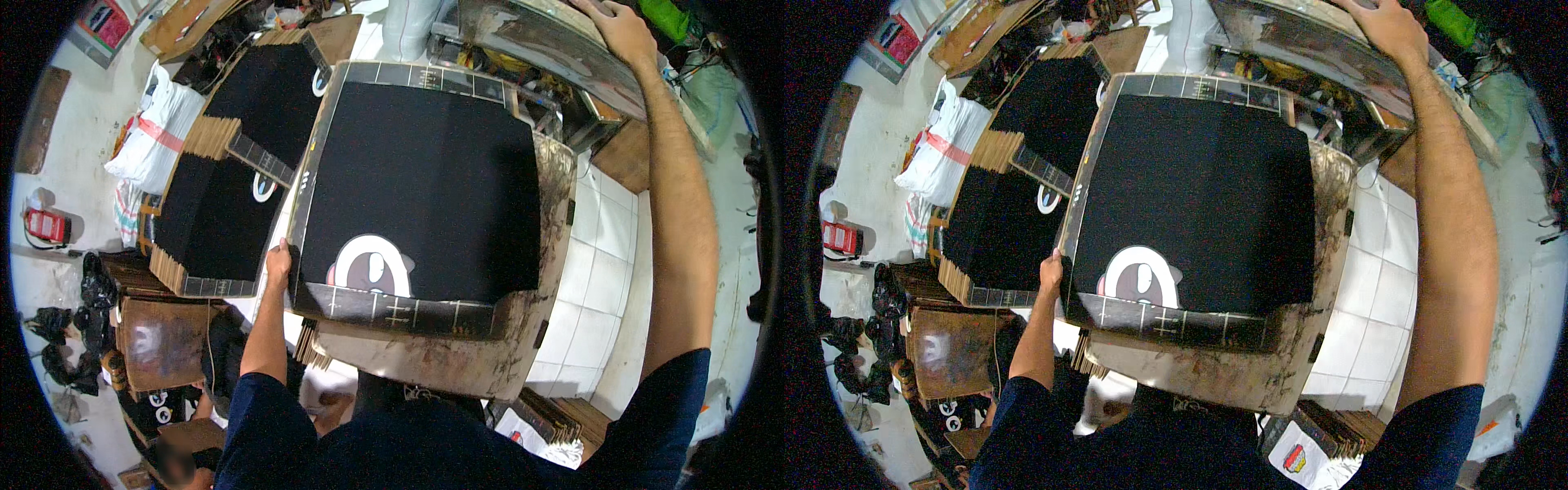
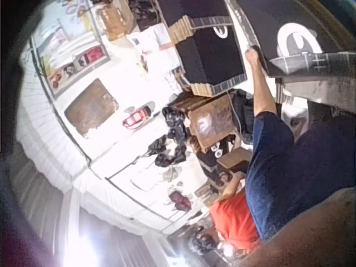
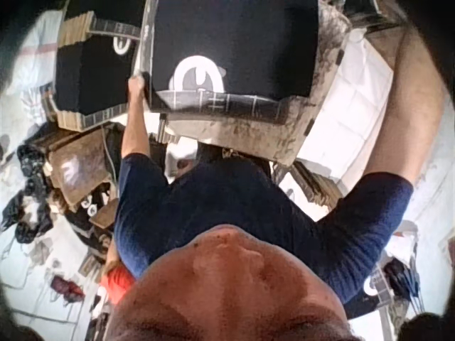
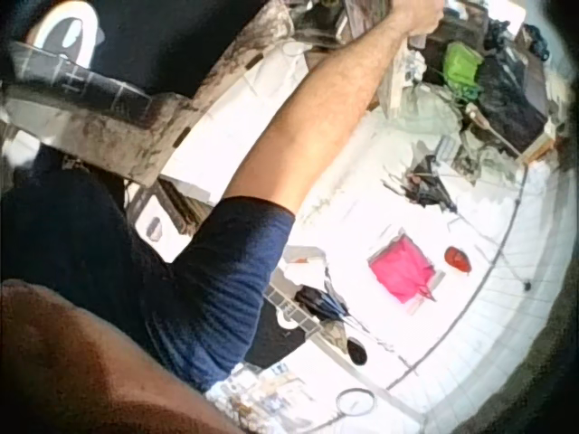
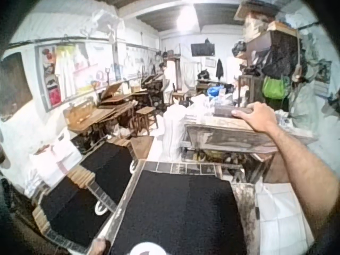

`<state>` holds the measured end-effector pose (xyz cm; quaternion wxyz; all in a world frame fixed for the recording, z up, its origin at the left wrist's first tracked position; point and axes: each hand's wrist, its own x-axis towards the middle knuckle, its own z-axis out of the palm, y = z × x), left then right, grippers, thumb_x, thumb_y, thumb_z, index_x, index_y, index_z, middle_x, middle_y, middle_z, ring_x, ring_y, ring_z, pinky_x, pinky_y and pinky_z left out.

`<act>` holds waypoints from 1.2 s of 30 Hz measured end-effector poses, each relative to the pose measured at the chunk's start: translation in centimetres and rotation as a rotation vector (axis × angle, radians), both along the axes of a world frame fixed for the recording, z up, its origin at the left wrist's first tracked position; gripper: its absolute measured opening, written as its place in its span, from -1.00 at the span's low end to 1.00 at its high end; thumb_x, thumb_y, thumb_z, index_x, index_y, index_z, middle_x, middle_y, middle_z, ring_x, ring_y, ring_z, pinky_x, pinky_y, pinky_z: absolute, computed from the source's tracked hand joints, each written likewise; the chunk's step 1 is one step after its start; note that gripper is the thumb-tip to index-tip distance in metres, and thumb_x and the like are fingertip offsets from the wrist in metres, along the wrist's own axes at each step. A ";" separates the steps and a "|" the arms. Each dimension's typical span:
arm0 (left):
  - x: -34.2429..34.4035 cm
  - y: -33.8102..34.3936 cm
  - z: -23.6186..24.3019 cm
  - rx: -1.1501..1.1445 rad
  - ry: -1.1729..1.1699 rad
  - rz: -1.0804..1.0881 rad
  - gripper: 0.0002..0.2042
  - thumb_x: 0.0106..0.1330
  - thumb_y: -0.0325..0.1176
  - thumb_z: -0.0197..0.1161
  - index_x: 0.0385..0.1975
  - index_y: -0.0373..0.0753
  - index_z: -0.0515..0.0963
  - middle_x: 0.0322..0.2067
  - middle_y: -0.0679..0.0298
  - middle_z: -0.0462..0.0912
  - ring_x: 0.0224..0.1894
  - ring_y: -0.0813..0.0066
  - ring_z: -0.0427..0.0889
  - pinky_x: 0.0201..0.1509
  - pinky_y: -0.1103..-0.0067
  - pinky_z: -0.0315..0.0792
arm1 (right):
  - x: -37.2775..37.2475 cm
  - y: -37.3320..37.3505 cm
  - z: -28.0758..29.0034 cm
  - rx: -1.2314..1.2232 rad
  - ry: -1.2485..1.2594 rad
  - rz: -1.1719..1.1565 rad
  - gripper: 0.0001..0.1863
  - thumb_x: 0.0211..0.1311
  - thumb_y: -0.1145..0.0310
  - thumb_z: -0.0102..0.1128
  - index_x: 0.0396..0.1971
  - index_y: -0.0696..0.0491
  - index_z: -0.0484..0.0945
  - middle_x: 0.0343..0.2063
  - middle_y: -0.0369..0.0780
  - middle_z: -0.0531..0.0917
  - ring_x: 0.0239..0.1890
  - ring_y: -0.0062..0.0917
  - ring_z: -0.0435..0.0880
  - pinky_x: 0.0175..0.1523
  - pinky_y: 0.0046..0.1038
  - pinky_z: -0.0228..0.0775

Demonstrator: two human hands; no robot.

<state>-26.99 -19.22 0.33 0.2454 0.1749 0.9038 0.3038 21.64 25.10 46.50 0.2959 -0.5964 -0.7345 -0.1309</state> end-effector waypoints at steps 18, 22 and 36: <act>4.7 -1.9 -1.3 0.142 -0.088 0.083 -0.50 0.57 -0.07 0.08 -0.22 -0.52 0.67 -0.40 0.01 0.72 -0.31 0.24 0.63 -0.09 0.29 0.48 | -0.1 -1.7 -1.8 0.013 -0.003 -0.018 -0.19 0.05 -0.52 0.23 -0.33 0.06 0.78 -0.38 0.06 0.76 -0.23 -0.04 0.77 -0.09 -0.10 0.56; 5.1 -1.5 -0.1 0.080 -0.188 0.112 -0.50 0.58 -0.10 0.07 -0.09 -0.56 0.64 -0.31 -0.05 0.73 -0.22 0.25 0.66 -0.02 0.31 0.48 | -0.1 -1.4 -1.6 0.004 -0.009 -0.013 -0.17 0.03 -0.53 0.23 -0.28 0.06 0.79 -0.33 0.07 0.77 -0.20 -0.04 0.77 -0.05 -0.12 0.58; 13.7 -6.7 5.9 0.318 -0.395 0.107 -0.66 0.58 -0.17 0.17 -0.37 -0.30 0.63 -0.50 0.47 0.53 -0.45 0.66 0.34 -0.39 0.57 0.24 | 0.3 -0.7 -1.3 -0.050 -0.031 -0.054 -0.08 0.01 -0.60 0.16 -0.17 0.07 0.79 -0.22 0.07 0.78 -0.07 -0.05 0.77 0.07 -0.12 0.57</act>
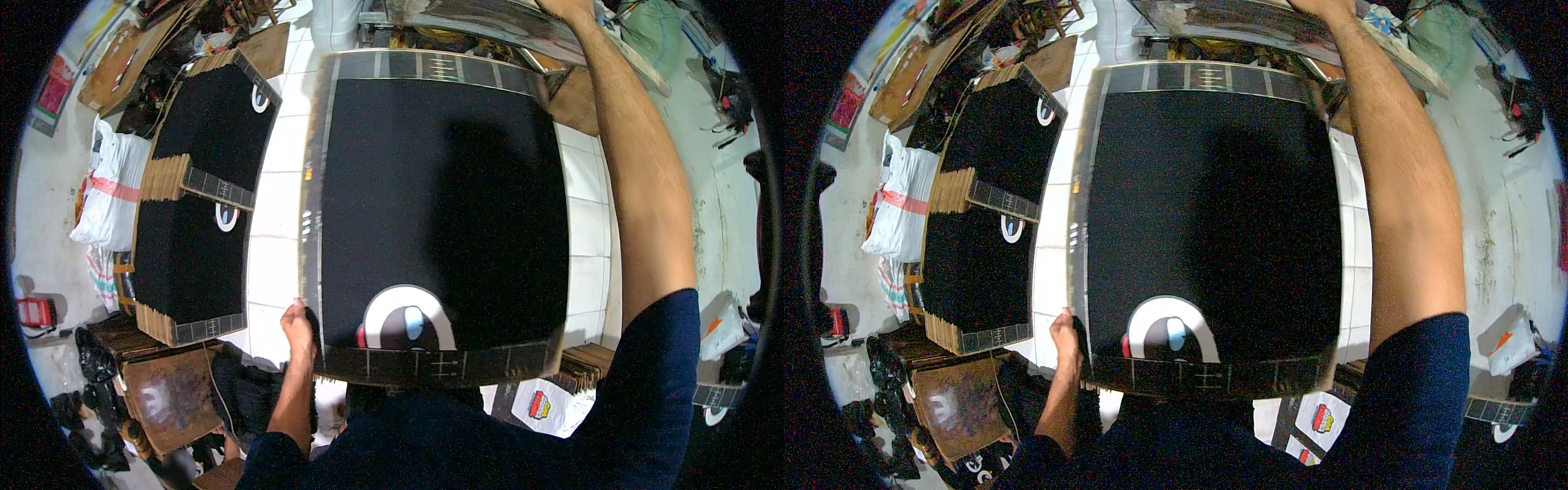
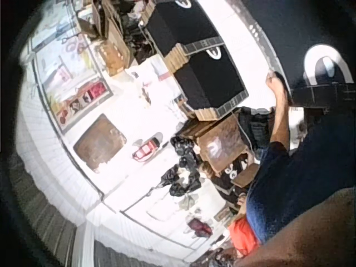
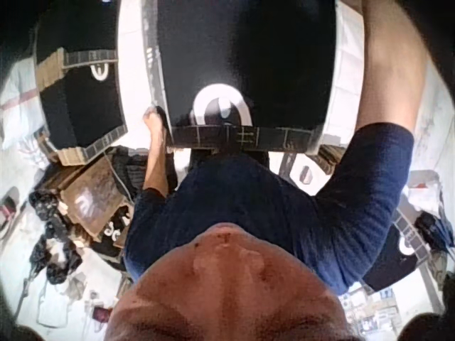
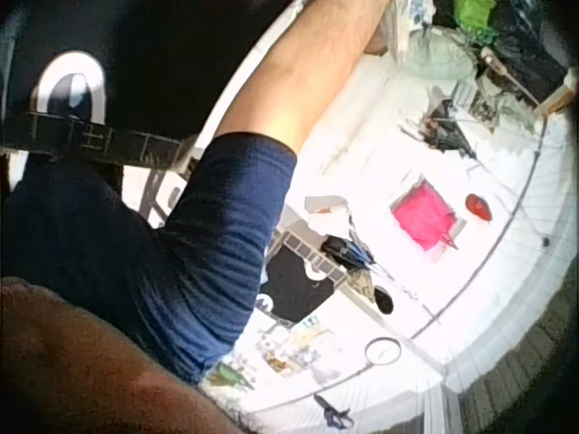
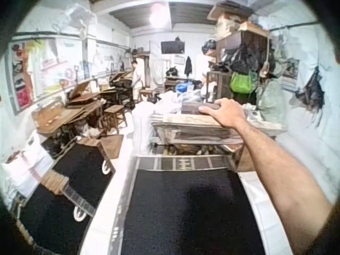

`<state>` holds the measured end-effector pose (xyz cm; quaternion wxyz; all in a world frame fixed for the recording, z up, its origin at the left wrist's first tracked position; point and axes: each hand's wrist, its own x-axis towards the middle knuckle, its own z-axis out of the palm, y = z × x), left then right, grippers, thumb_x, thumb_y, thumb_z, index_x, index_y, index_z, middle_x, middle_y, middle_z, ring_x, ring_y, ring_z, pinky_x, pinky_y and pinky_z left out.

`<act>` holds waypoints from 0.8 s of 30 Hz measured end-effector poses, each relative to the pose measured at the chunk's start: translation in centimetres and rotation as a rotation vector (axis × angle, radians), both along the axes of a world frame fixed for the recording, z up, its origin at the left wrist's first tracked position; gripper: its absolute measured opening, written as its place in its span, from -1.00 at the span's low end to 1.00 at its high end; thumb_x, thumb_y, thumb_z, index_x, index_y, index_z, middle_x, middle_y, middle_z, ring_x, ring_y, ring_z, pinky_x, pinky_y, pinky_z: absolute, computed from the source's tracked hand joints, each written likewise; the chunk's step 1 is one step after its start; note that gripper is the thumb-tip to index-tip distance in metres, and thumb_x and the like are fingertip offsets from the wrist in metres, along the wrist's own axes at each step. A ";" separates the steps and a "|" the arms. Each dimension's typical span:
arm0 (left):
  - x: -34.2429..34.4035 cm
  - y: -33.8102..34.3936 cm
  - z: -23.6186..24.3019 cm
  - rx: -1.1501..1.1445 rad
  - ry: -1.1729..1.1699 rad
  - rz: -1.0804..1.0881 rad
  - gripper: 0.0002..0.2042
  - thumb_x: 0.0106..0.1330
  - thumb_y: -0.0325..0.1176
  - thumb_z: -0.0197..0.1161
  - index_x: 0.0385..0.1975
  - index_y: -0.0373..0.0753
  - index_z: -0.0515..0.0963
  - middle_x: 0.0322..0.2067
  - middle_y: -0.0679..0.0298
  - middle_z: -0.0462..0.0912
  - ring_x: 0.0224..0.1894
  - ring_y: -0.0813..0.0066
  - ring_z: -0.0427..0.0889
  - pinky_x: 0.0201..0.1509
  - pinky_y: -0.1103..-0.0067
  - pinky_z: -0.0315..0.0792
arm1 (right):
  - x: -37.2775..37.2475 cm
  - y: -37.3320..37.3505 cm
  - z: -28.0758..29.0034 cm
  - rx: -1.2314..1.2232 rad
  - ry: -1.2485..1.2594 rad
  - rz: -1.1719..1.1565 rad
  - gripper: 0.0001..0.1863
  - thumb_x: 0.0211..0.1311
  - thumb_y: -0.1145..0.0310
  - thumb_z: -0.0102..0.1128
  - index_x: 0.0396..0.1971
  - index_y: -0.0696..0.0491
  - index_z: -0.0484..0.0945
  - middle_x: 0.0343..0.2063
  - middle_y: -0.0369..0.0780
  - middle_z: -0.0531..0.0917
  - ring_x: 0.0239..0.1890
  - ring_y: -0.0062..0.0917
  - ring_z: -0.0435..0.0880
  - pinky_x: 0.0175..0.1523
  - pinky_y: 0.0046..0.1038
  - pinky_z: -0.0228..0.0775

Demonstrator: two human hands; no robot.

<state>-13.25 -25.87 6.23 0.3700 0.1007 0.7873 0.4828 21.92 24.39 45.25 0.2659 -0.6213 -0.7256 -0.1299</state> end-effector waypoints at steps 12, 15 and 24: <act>-0.5 -4.1 -4.0 -0.105 0.271 -0.187 -0.53 0.60 -0.10 0.12 -0.49 -0.39 0.56 -0.62 0.40 0.44 -0.49 0.59 0.29 -0.38 0.46 0.28 | 0.4 -0.7 -1.5 0.011 0.002 0.025 -0.05 -0.01 -0.63 0.14 -0.13 0.04 0.80 -0.19 0.06 0.78 -0.06 -0.07 0.77 0.10 -0.13 0.58; -2.5 -5.5 -4.5 -0.064 0.275 -0.182 -0.52 0.61 -0.11 0.12 -0.54 -0.35 0.50 -0.62 0.46 0.36 -0.49 0.62 0.23 -0.42 0.48 0.20 | 0.5 -0.6 -1.4 0.029 -0.006 0.031 -0.03 -0.02 -0.64 0.13 -0.17 0.08 0.80 -0.21 0.09 0.78 -0.07 -0.07 0.78 0.09 -0.12 0.58; -2.0 -5.8 -1.4 -0.098 0.249 -0.329 -0.65 0.32 -0.20 0.51 -0.26 -0.41 0.60 -0.41 0.29 0.65 -0.35 0.55 0.51 -0.24 0.55 0.42 | 0.7 -0.2 -0.9 -0.026 0.021 0.064 0.00 -0.04 -0.65 0.14 -0.19 0.13 0.79 -0.22 0.08 0.78 -0.07 -0.08 0.78 0.09 -0.14 0.59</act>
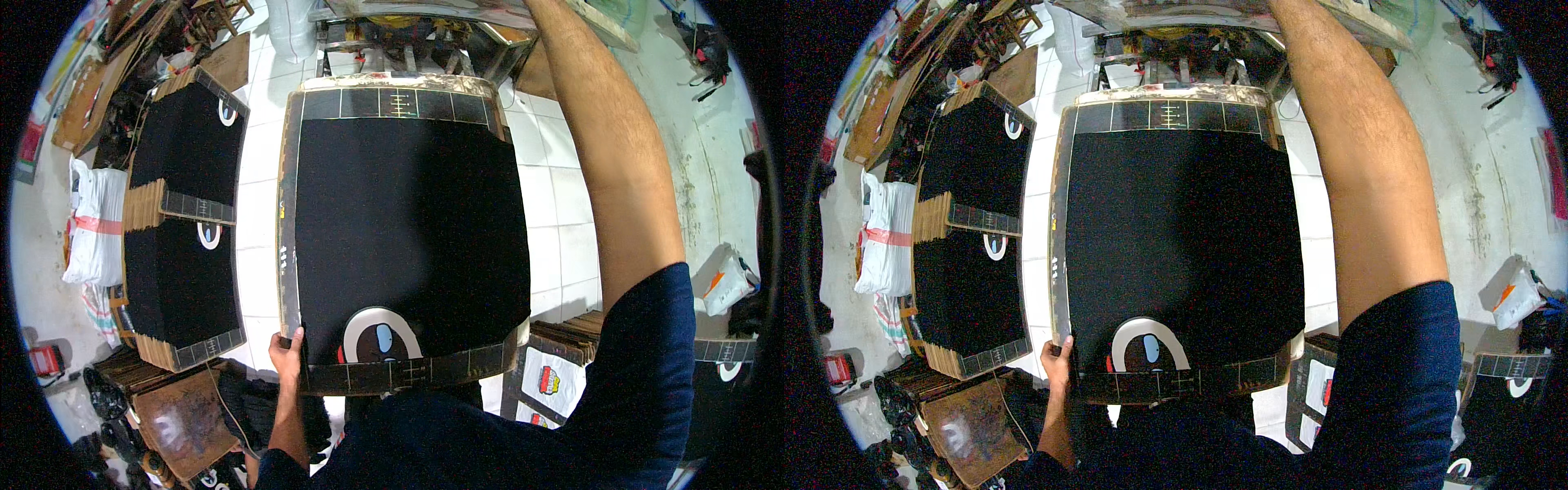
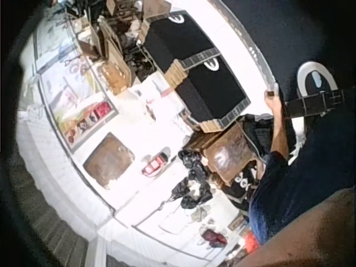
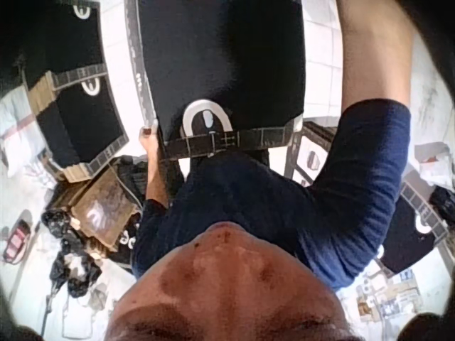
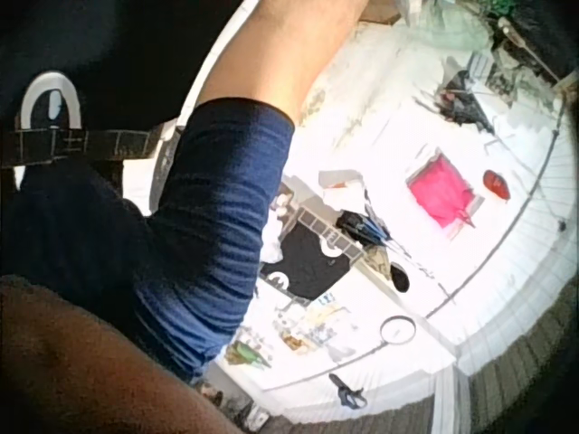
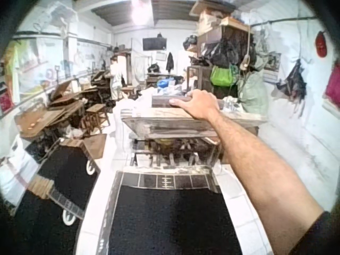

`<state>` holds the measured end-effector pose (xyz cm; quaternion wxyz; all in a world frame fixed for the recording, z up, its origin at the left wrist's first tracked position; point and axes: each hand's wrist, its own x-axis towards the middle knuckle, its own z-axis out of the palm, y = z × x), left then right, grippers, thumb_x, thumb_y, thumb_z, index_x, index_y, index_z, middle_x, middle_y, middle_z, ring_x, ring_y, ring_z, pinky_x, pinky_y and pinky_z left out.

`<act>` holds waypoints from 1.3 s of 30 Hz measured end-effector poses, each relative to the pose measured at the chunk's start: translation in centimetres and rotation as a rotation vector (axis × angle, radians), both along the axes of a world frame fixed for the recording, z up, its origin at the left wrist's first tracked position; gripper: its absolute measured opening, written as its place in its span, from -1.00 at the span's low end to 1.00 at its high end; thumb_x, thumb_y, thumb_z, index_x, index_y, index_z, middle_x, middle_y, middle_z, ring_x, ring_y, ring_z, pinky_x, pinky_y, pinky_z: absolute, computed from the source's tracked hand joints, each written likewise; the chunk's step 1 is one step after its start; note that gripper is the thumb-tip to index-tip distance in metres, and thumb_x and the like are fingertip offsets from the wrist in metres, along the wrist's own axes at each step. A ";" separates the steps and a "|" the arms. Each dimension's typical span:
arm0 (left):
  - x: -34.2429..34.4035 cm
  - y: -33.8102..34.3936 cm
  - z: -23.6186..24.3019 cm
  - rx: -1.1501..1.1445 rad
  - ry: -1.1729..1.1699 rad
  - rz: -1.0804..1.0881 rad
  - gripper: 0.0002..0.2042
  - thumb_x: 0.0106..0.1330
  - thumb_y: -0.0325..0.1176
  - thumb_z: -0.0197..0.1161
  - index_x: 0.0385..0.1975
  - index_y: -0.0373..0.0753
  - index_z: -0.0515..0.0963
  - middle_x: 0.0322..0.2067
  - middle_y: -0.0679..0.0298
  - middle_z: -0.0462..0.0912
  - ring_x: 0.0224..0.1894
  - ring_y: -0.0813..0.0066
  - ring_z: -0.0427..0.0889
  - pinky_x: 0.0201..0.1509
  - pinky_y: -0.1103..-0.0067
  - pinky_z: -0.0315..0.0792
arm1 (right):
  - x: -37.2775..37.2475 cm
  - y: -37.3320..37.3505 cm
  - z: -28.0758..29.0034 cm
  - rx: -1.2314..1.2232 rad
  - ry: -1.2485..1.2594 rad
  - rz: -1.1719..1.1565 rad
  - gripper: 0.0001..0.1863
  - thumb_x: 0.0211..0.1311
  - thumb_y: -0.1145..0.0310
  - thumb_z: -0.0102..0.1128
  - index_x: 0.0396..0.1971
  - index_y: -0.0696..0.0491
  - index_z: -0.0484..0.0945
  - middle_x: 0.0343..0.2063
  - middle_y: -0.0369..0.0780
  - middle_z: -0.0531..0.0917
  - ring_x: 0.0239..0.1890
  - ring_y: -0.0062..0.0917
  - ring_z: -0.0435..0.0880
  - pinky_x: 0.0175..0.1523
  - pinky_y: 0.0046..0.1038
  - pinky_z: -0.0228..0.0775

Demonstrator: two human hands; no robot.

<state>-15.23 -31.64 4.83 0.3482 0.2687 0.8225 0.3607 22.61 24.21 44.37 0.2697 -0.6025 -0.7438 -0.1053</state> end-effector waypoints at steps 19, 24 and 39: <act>2.0 2.8 0.1 -0.226 0.247 -0.019 -0.36 0.05 -0.02 0.62 -0.11 -0.50 0.58 -0.24 -0.10 0.73 -0.16 0.01 0.73 0.01 0.28 0.55 | 0.0 1.4 1.8 -0.020 -0.011 -0.035 0.09 -0.06 -0.69 0.12 -0.13 0.20 0.76 -0.15 0.13 0.76 -0.01 -0.07 0.77 0.13 -0.15 0.58; 1.9 3.4 -0.1 -0.221 0.229 0.013 -0.29 0.03 -0.03 0.64 -0.01 -0.50 0.53 -0.19 -0.10 0.72 -0.12 0.02 0.72 0.08 0.31 0.54 | 0.0 2.4 2.0 0.079 0.015 -0.051 0.16 -0.11 -0.69 0.15 -0.19 0.35 0.73 -0.15 0.19 0.75 -0.03 -0.03 0.77 0.10 -0.16 0.59; 2.2 3.9 -2.0 -0.182 0.338 0.017 -0.37 -0.02 -0.07 0.69 -0.19 -0.44 0.51 -0.13 -0.03 0.47 -0.05 0.05 0.50 0.13 0.24 0.44 | -0.3 1.7 2.7 -0.042 -0.023 -0.050 0.01 -0.05 -0.66 0.12 -0.12 0.09 0.79 -0.16 0.11 0.77 -0.05 -0.06 0.78 0.10 -0.17 0.60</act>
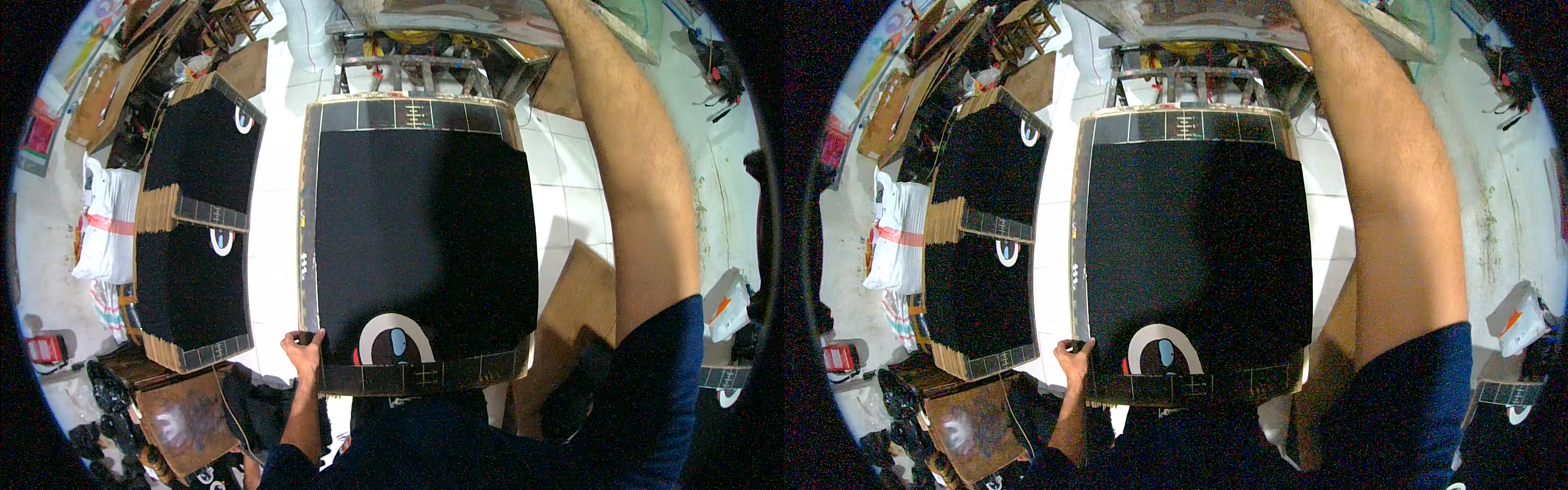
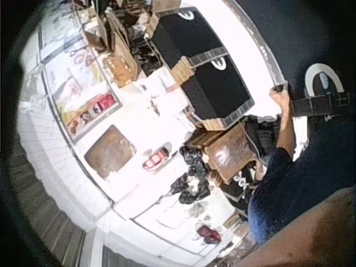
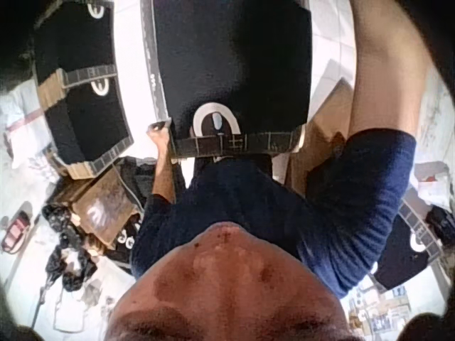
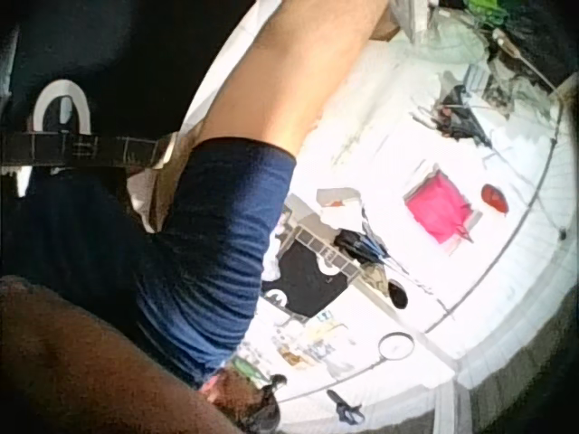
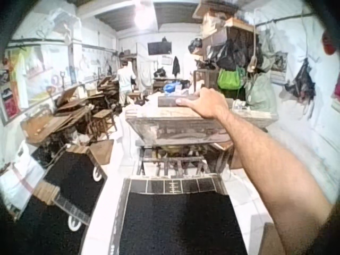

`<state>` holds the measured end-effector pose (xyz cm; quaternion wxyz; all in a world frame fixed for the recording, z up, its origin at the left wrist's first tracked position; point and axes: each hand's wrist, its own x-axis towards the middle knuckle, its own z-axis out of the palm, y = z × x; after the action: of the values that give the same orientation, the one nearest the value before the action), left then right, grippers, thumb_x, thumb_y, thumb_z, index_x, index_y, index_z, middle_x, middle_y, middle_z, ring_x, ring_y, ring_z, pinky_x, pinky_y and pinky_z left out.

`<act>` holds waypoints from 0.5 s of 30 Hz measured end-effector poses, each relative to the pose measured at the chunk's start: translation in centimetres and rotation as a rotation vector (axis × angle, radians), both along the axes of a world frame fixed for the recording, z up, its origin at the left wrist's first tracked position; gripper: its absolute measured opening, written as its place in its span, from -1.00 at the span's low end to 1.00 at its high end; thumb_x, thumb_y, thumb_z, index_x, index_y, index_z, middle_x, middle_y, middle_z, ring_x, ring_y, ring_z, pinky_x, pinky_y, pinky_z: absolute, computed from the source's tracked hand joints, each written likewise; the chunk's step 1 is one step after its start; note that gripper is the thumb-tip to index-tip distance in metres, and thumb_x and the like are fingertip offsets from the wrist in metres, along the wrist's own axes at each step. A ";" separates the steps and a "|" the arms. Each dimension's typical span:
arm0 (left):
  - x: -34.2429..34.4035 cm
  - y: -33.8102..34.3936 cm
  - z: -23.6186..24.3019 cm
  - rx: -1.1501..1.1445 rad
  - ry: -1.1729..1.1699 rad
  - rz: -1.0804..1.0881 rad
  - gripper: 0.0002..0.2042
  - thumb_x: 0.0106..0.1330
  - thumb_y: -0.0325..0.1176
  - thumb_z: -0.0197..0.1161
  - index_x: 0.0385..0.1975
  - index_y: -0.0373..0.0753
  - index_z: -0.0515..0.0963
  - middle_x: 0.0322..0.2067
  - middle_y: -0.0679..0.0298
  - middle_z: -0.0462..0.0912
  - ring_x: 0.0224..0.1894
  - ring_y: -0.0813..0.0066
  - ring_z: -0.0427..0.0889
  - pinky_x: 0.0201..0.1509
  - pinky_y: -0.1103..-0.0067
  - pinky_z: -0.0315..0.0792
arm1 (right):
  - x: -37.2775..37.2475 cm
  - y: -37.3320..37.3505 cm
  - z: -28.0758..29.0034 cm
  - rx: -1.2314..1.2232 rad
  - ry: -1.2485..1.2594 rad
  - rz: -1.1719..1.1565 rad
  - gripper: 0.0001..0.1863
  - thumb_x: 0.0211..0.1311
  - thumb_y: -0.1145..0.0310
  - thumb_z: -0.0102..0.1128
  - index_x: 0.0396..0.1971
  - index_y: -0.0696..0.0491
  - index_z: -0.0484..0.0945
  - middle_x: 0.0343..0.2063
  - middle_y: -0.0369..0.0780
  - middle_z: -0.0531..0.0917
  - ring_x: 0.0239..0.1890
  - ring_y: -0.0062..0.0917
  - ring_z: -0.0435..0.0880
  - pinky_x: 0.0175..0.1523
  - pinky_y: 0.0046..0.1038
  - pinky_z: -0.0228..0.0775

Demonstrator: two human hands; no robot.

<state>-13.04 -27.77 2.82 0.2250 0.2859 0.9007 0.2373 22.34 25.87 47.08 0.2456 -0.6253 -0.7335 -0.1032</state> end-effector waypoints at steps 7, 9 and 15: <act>0.0 2.1 -0.3 -0.028 0.040 0.021 -0.30 0.14 0.11 0.54 0.01 -0.41 0.49 0.07 -0.12 0.47 0.15 -0.06 0.46 0.24 0.15 0.37 | 0.1 -1.0 -1.4 0.031 -0.031 -0.068 0.03 -0.05 -0.68 0.11 -0.12 0.09 0.78 -0.16 0.06 0.78 -0.03 -0.07 0.78 0.13 -0.15 0.60; 0.8 3.7 0.2 0.044 0.177 -0.033 -0.27 0.21 0.06 0.48 0.16 -0.41 0.42 0.14 -0.13 0.46 0.23 -0.13 0.44 0.30 0.09 0.33 | 0.3 -1.2 -1.8 0.056 -0.031 0.033 0.02 0.00 -0.67 0.08 -0.13 0.12 0.77 -0.16 0.03 0.79 -0.04 -0.08 0.77 0.14 -0.15 0.58; 4.8 9.0 3.6 0.193 0.275 -0.265 -0.24 0.28 0.00 0.41 0.32 -0.39 0.33 0.32 -0.19 0.33 0.38 -0.19 0.29 0.44 0.01 0.17 | 0.4 -1.8 -2.3 0.056 -0.066 0.056 0.00 0.07 -0.64 0.05 -0.13 0.12 0.77 -0.14 -0.01 0.79 -0.01 -0.12 0.76 0.19 -0.17 0.52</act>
<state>-8.21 -18.81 6.47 0.1009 0.4515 0.8507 0.2495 22.73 24.04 44.74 0.2414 -0.5935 -0.7553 -0.1375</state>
